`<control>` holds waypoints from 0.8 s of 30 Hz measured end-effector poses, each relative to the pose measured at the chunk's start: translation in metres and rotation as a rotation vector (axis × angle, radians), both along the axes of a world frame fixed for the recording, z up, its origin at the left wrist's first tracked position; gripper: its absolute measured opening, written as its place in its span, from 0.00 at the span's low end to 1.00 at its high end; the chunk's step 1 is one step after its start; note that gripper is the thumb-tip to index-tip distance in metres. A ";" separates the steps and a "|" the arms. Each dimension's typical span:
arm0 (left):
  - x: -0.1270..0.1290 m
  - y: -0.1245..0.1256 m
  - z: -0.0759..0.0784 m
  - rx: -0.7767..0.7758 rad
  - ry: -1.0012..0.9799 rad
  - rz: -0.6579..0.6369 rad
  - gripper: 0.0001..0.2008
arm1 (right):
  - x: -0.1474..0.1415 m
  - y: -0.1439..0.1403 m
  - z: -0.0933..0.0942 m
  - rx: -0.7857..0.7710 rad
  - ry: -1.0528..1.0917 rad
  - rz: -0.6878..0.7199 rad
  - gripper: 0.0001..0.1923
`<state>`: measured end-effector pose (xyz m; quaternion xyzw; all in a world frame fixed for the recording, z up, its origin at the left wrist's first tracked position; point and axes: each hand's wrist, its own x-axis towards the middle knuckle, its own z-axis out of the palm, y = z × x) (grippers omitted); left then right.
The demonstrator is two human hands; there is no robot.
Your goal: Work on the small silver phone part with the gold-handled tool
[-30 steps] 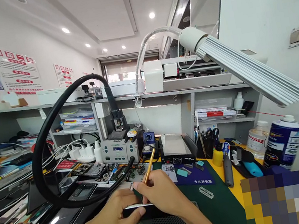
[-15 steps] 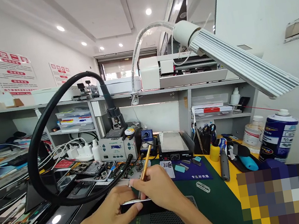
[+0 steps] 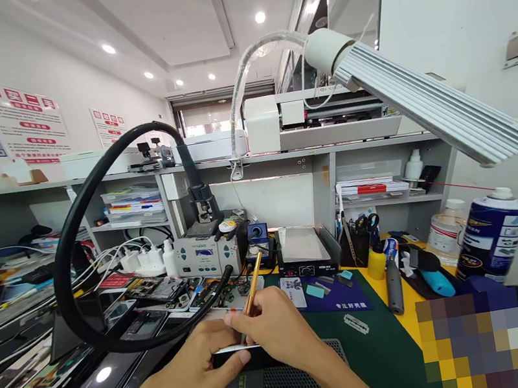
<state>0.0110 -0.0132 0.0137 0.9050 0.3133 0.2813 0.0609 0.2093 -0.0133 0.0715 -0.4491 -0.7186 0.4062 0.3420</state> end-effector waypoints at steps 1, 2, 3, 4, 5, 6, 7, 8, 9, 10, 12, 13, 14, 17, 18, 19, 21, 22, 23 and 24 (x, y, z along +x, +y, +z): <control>0.000 0.000 0.001 -0.002 -0.001 -0.004 0.12 | 0.000 0.000 0.000 0.001 -0.001 0.000 0.19; 0.001 0.000 0.001 -0.003 -0.002 -0.007 0.12 | 0.000 -0.001 0.000 0.001 -0.002 0.001 0.19; 0.001 -0.001 0.002 -0.005 -0.001 -0.010 0.12 | 0.000 -0.001 0.000 0.001 -0.003 0.003 0.19; 0.001 -0.001 0.002 -0.005 0.000 -0.012 0.11 | 0.000 -0.001 0.000 0.002 -0.004 0.005 0.19; 0.001 -0.001 0.002 -0.006 0.001 -0.014 0.11 | 0.000 -0.002 0.000 0.004 -0.006 0.007 0.19; 0.001 -0.001 0.002 -0.006 0.002 -0.012 0.12 | 0.000 -0.002 -0.001 0.008 -0.009 0.009 0.19; 0.001 -0.001 0.001 -0.005 0.004 -0.009 0.12 | 0.000 -0.002 -0.001 0.017 -0.014 0.009 0.20; 0.001 -0.001 0.001 -0.004 0.006 -0.004 0.13 | 0.000 -0.002 -0.002 0.027 -0.021 0.008 0.21; 0.001 -0.001 0.000 -0.004 0.008 0.000 0.13 | 0.000 -0.002 -0.003 0.040 -0.028 0.006 0.22; 0.000 -0.001 -0.001 -0.004 0.010 0.004 0.13 | 0.000 -0.002 -0.004 0.054 -0.038 0.005 0.23; 0.000 0.000 -0.002 -0.009 0.012 0.008 0.14 | 0.000 -0.001 -0.005 0.077 -0.054 0.004 0.25; 0.000 0.000 -0.002 -0.014 0.012 0.008 0.13 | 0.000 -0.001 -0.006 0.085 -0.061 0.003 0.25; -0.001 -0.001 -0.002 -0.019 0.010 0.008 0.13 | 0.000 0.000 -0.006 0.090 -0.066 0.002 0.25; -0.002 -0.001 -0.002 -0.035 0.001 0.005 0.12 | -0.001 0.000 -0.006 0.091 -0.074 -0.003 0.25; -0.002 -0.002 -0.002 -0.039 -0.004 0.004 0.12 | -0.001 0.000 -0.006 0.088 -0.076 -0.006 0.25; -0.002 -0.002 -0.002 -0.044 -0.009 0.004 0.12 | -0.001 0.000 -0.006 0.084 -0.079 -0.009 0.25; -0.002 -0.002 -0.002 -0.052 -0.019 0.003 0.13 | -0.002 -0.001 -0.006 0.077 -0.083 -0.018 0.25; -0.002 -0.001 -0.003 -0.056 -0.023 0.003 0.13 | -0.002 -0.001 -0.006 0.075 -0.085 -0.021 0.24; -0.003 -0.001 -0.003 -0.059 -0.027 0.003 0.13 | -0.002 -0.002 -0.006 0.073 -0.088 -0.022 0.24; -0.002 -0.001 -0.003 -0.063 -0.030 0.002 0.14 | -0.002 -0.002 -0.005 0.073 -0.089 -0.024 0.24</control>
